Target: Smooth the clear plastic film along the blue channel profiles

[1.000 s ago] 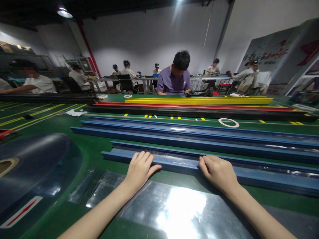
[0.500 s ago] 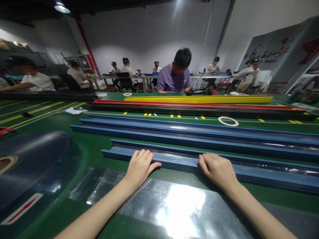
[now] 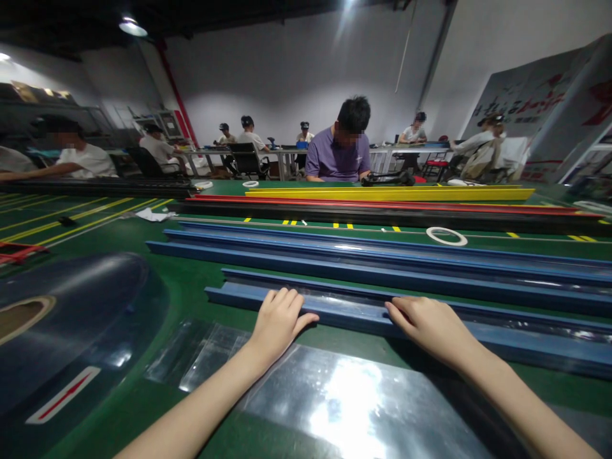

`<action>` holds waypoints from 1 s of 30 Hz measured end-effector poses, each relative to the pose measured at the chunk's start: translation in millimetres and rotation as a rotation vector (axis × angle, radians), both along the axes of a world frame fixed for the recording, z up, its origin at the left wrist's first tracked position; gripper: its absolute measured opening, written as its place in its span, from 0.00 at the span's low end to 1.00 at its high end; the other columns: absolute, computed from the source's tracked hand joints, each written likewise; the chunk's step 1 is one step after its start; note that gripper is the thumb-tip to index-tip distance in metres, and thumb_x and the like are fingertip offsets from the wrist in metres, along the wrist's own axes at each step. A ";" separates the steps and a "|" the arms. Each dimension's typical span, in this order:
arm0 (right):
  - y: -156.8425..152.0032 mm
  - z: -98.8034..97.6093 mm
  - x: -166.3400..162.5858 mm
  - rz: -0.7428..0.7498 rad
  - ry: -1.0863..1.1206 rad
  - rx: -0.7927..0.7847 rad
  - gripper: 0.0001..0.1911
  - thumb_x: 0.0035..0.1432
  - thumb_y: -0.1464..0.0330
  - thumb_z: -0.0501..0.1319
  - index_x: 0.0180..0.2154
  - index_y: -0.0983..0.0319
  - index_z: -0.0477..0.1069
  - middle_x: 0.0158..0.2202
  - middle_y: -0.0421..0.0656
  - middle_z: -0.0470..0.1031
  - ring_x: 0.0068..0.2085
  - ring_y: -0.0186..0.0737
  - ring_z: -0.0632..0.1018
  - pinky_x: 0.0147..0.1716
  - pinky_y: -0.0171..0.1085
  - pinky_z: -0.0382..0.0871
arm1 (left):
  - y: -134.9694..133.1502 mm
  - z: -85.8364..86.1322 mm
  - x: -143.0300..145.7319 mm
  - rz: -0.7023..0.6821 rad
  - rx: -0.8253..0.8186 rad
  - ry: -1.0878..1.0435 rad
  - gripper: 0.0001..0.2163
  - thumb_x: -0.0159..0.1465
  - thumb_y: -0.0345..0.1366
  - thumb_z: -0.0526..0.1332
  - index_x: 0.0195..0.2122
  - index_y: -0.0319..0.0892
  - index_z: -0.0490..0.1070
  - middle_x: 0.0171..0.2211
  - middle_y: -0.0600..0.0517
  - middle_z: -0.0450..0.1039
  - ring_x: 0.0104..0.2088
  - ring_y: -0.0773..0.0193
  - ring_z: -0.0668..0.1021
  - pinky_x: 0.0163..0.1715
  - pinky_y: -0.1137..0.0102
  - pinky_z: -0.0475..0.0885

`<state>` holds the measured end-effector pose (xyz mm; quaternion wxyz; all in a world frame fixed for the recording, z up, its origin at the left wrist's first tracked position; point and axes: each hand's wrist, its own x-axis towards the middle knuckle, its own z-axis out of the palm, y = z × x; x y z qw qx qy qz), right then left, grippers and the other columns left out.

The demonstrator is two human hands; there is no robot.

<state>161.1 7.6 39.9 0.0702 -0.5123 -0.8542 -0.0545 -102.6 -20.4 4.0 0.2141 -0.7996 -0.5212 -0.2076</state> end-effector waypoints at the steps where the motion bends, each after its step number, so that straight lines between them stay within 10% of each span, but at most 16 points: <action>1: -0.7 2.3 -1.7 0.011 -0.006 -0.004 0.19 0.59 0.63 0.44 0.23 0.60 0.66 0.23 0.40 0.72 0.24 0.34 0.72 0.21 0.33 0.52 | 0.1 -0.3 0.0 0.000 -0.004 -0.002 0.16 0.59 0.48 0.51 0.24 0.40 0.64 0.24 0.52 0.66 0.28 0.63 0.66 0.29 0.69 0.56; 13: -0.1 5.2 -56.3 0.447 0.125 0.049 0.12 0.58 0.67 0.47 0.36 0.62 0.67 0.34 0.45 0.71 0.36 0.38 0.69 0.36 0.36 0.62 | 1.2 -1.3 0.4 0.002 -0.023 -0.013 0.16 0.58 0.48 0.51 0.25 0.40 0.64 0.24 0.52 0.66 0.29 0.62 0.67 0.29 0.68 0.57; 30: 1.3 -10.6 -58.1 0.444 0.051 0.161 0.16 0.60 0.64 0.45 0.40 0.64 0.68 0.42 0.48 0.71 0.41 0.42 0.69 0.39 0.40 0.64 | 0.4 -0.7 0.6 0.003 -0.034 -0.017 0.16 0.58 0.48 0.51 0.25 0.40 0.64 0.24 0.52 0.66 0.29 0.62 0.67 0.29 0.68 0.57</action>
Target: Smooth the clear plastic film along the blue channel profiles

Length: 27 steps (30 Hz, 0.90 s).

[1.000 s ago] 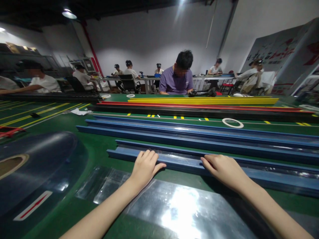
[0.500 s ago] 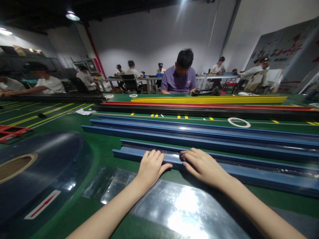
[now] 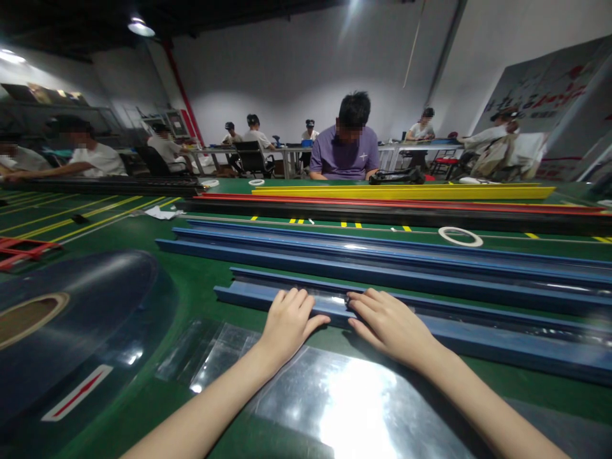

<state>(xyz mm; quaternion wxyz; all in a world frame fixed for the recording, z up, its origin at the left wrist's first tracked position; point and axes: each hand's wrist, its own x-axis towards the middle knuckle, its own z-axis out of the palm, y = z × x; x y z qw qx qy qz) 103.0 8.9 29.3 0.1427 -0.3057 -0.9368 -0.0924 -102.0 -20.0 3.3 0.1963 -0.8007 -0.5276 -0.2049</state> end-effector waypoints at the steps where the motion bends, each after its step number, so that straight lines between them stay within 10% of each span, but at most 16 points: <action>1: -0.4 0.0 0.0 -0.001 -0.006 -0.008 0.17 0.60 0.64 0.46 0.41 0.65 0.68 0.42 0.48 0.71 0.42 0.42 0.69 0.39 0.41 0.64 | -0.2 0.2 0.1 0.003 -0.003 0.001 0.16 0.58 0.48 0.51 0.25 0.40 0.64 0.24 0.52 0.67 0.29 0.62 0.67 0.29 0.68 0.57; 27: -0.2 -0.9 2.0 0.019 -0.008 -0.114 0.19 0.58 0.59 0.47 0.41 0.64 0.68 0.48 0.47 0.68 0.42 0.43 0.68 0.41 0.43 0.64 | -1.1 0.4 -0.8 0.010 0.001 0.018 0.16 0.59 0.47 0.51 0.25 0.40 0.64 0.25 0.52 0.66 0.29 0.63 0.67 0.29 0.68 0.57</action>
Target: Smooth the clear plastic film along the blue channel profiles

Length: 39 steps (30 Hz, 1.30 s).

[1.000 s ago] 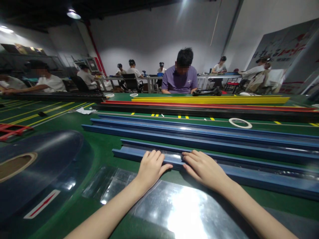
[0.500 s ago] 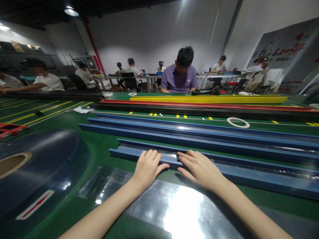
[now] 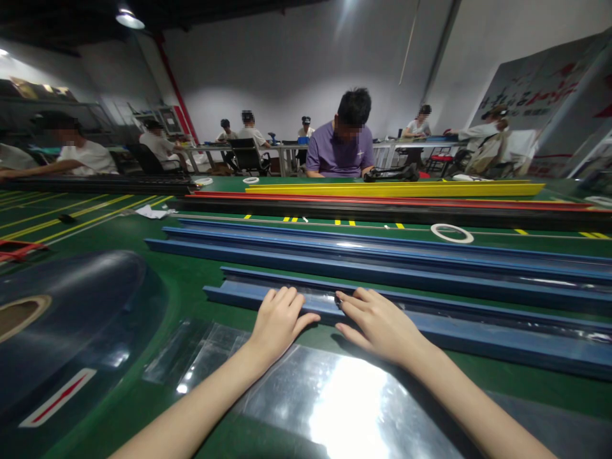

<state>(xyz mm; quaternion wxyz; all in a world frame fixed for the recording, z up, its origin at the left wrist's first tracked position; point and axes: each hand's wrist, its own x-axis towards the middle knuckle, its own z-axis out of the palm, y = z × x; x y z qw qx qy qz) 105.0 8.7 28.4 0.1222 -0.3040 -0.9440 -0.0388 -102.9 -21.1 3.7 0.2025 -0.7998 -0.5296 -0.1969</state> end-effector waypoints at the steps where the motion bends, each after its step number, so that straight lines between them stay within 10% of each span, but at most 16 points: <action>1: 0.0 -0.1 0.0 0.000 0.000 0.001 0.19 0.58 0.59 0.47 0.41 0.64 0.68 0.49 0.47 0.68 0.42 0.43 0.68 0.41 0.43 0.64 | 0.1 0.0 0.0 0.001 0.001 0.001 0.16 0.59 0.47 0.51 0.25 0.40 0.64 0.25 0.52 0.66 0.29 0.63 0.67 0.29 0.68 0.57; 39: -3.1 1.4 -1.3 -0.012 0.020 0.021 0.17 0.58 0.60 0.48 0.40 0.65 0.67 0.48 0.49 0.68 0.44 0.44 0.67 0.42 0.44 0.63 | -1.5 0.9 0.1 -0.004 -0.049 -0.018 0.15 0.59 0.47 0.51 0.28 0.40 0.65 0.27 0.51 0.67 0.31 0.62 0.68 0.31 0.67 0.57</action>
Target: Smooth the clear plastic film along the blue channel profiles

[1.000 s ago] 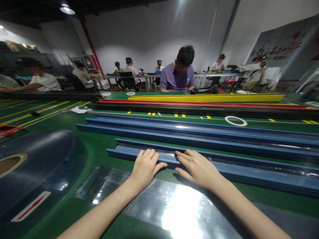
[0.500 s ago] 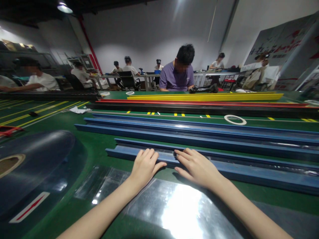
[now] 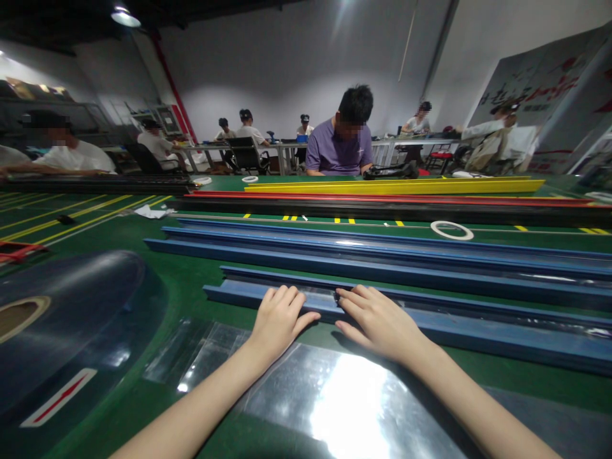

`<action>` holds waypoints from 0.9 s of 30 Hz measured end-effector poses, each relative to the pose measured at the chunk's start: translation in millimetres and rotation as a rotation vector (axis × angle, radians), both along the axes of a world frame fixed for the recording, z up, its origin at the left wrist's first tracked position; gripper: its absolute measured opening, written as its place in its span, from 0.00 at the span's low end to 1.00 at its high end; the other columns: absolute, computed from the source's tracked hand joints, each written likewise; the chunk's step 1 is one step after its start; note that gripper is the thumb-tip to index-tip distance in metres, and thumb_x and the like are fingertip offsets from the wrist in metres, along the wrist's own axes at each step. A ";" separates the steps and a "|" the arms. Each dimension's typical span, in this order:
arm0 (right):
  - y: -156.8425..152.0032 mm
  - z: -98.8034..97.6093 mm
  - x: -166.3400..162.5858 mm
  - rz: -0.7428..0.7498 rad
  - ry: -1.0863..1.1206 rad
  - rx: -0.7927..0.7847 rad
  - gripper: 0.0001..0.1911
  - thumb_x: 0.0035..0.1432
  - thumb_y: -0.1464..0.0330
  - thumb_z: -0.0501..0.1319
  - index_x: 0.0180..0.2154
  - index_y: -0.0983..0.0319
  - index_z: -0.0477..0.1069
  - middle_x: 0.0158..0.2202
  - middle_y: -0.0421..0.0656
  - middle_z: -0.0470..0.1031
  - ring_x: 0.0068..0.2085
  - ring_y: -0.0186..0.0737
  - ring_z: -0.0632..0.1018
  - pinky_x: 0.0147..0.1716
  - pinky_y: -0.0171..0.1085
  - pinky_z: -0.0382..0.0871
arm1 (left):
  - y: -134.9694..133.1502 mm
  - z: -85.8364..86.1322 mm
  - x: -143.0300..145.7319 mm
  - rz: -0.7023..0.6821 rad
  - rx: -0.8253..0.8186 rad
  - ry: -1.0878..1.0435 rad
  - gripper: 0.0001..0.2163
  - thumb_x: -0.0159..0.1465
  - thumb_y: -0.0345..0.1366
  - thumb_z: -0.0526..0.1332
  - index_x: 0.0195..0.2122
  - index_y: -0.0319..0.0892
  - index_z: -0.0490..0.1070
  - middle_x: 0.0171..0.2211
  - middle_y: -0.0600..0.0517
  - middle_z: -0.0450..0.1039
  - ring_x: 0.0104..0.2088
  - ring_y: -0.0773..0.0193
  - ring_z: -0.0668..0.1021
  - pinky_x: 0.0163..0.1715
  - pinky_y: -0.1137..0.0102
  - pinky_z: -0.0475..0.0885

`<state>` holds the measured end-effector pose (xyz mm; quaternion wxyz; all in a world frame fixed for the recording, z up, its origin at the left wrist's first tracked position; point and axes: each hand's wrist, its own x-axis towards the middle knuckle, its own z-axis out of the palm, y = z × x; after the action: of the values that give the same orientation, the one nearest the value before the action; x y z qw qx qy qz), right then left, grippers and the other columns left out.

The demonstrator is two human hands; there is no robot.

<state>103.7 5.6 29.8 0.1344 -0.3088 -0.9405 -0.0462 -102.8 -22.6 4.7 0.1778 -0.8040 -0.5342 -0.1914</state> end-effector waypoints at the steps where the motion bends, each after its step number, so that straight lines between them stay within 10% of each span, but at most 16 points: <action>1: -0.1 0.1 0.0 0.003 0.004 0.002 0.17 0.58 0.61 0.48 0.40 0.65 0.67 0.47 0.49 0.68 0.44 0.44 0.67 0.42 0.44 0.64 | -0.1 0.1 -0.1 -0.003 -0.007 -0.006 0.15 0.59 0.47 0.51 0.29 0.40 0.66 0.27 0.51 0.68 0.31 0.62 0.68 0.31 0.67 0.57; 27: 1.2 -6.3 -0.4 -0.014 0.051 0.052 0.14 0.57 0.64 0.49 0.34 0.64 0.69 0.37 0.49 0.71 0.44 0.44 0.69 0.40 0.42 0.65 | 0.7 -0.2 -1.0 -0.021 -0.042 -0.037 0.15 0.59 0.47 0.51 0.33 0.41 0.67 0.30 0.51 0.69 0.33 0.62 0.69 0.32 0.67 0.57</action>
<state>103.4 6.8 23.5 0.1659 -0.3126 -0.9331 -0.0639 -103.8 -21.9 4.4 0.1489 -0.8093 -0.5330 -0.1968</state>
